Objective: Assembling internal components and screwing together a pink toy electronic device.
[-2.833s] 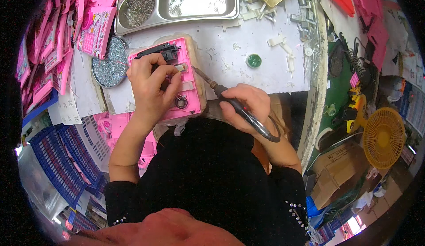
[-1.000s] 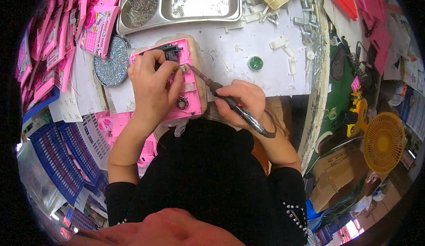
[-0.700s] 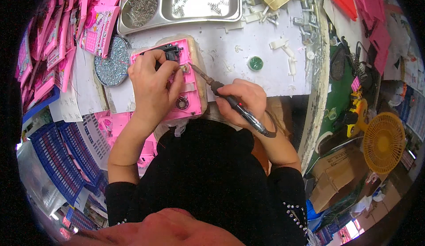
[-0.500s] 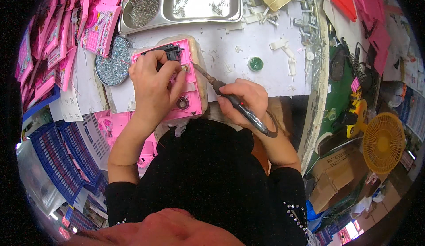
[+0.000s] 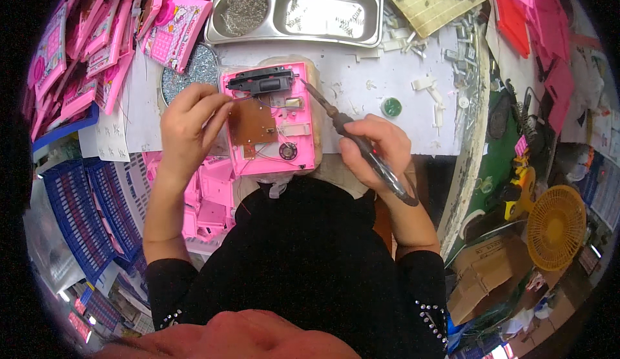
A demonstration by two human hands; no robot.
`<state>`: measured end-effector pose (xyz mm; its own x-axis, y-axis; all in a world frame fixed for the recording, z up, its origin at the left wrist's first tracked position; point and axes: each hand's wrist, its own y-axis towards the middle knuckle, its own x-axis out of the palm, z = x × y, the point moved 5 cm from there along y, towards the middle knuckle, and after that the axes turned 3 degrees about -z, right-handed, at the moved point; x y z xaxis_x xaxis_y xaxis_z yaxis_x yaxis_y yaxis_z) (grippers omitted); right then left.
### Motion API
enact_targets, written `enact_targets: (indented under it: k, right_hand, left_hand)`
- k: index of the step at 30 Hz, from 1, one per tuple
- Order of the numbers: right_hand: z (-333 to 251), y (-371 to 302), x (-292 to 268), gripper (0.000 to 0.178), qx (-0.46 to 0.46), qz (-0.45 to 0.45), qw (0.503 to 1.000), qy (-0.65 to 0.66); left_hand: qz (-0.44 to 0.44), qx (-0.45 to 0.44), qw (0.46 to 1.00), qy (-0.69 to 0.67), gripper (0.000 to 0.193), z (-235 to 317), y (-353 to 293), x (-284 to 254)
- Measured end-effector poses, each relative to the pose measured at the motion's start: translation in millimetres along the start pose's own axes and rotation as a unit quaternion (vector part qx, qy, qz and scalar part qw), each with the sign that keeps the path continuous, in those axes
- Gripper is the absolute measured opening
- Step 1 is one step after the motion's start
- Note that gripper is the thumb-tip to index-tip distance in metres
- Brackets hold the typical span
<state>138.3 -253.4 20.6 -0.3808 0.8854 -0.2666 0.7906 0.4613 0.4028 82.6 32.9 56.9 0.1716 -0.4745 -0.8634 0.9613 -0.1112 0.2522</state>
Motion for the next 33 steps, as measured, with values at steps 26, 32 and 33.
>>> enact_targets:
  k: [26, 32, 33]
  right_hand:
    - [3.2, 77.8, 91.1, 0.049, 0.146, -0.074, 0.970, 0.182]
    - [6.2, 75.3, 89.3, 0.045, 0.096, -0.064, 0.987, 0.112]
    - [7.3, 74.1, 88.4, 0.045, 0.091, -0.056, 0.989, 0.100]
  left_hand:
    - [0.011, -0.253, 0.816, -0.520, 0.008, -6.6, -9.0, 68.8]
    - [0.009, -0.245, 0.836, -0.490, 0.008, -4.6, -5.6, 66.1]
    - [0.010, -0.251, 0.829, -0.500, 0.008, -4.8, -5.8, 66.2]
